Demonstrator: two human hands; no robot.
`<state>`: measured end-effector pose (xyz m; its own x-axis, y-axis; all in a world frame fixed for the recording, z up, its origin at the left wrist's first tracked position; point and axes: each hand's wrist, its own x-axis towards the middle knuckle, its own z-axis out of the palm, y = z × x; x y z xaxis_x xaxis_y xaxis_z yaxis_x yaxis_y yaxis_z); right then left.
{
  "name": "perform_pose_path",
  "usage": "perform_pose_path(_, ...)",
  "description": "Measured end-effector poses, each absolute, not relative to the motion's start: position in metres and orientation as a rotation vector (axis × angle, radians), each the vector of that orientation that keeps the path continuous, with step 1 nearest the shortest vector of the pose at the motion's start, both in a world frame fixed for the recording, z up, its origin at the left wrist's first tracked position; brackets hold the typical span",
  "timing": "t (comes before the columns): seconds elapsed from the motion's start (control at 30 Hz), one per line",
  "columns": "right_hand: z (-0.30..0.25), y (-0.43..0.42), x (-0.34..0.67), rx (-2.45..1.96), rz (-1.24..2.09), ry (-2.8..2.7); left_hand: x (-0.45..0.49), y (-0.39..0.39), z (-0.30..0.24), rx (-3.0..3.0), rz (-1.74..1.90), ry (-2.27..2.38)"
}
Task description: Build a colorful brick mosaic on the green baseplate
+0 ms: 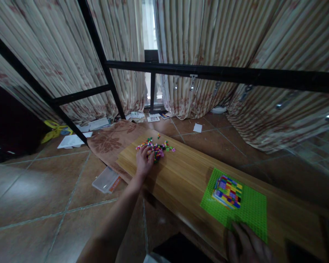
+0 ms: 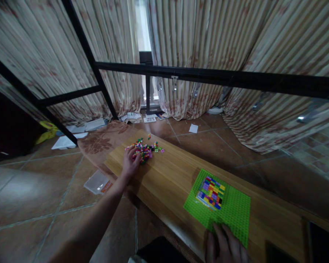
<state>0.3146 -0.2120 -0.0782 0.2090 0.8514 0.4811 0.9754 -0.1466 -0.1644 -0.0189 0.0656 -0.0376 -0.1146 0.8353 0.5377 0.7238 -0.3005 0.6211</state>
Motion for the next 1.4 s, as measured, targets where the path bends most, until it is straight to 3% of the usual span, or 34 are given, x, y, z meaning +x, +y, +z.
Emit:
perform_pose_path(0.23, -0.067, -0.21, 0.305, -2.038, -0.443, -1.718, 0.004, 0.064, -0.029, 2.381, 0.887, 1.822)
perform_pose_path(0.53, -0.064, -0.209, 0.305, -2.045, -0.433, -1.739, 0.009, 0.076, -0.026, 2.496, 0.635, 1.847)
perform_pose_path(0.77, -0.063, -0.209, 0.303, -2.046, -0.41, -1.729, 0.017, 0.072, -0.012, 2.534, 0.775, 1.733)
perform_pose_path(0.9, -0.061, -0.208, 0.3, -2.071, -0.377, -1.697, 0.043, 0.041, 0.002, 2.342, 1.051, 1.339)
perform_pose_path(1.1, -0.053, -0.207, 0.295, -2.111, -0.337, -1.675, 0.106, -0.016, 0.013, 1.981, 0.99, 0.916)
perform_pose_path(1.4, -0.05, -0.206, 0.293, -2.14, -0.278, -1.648, 0.153, -0.031, -0.001, 1.745, 1.027, 0.778)
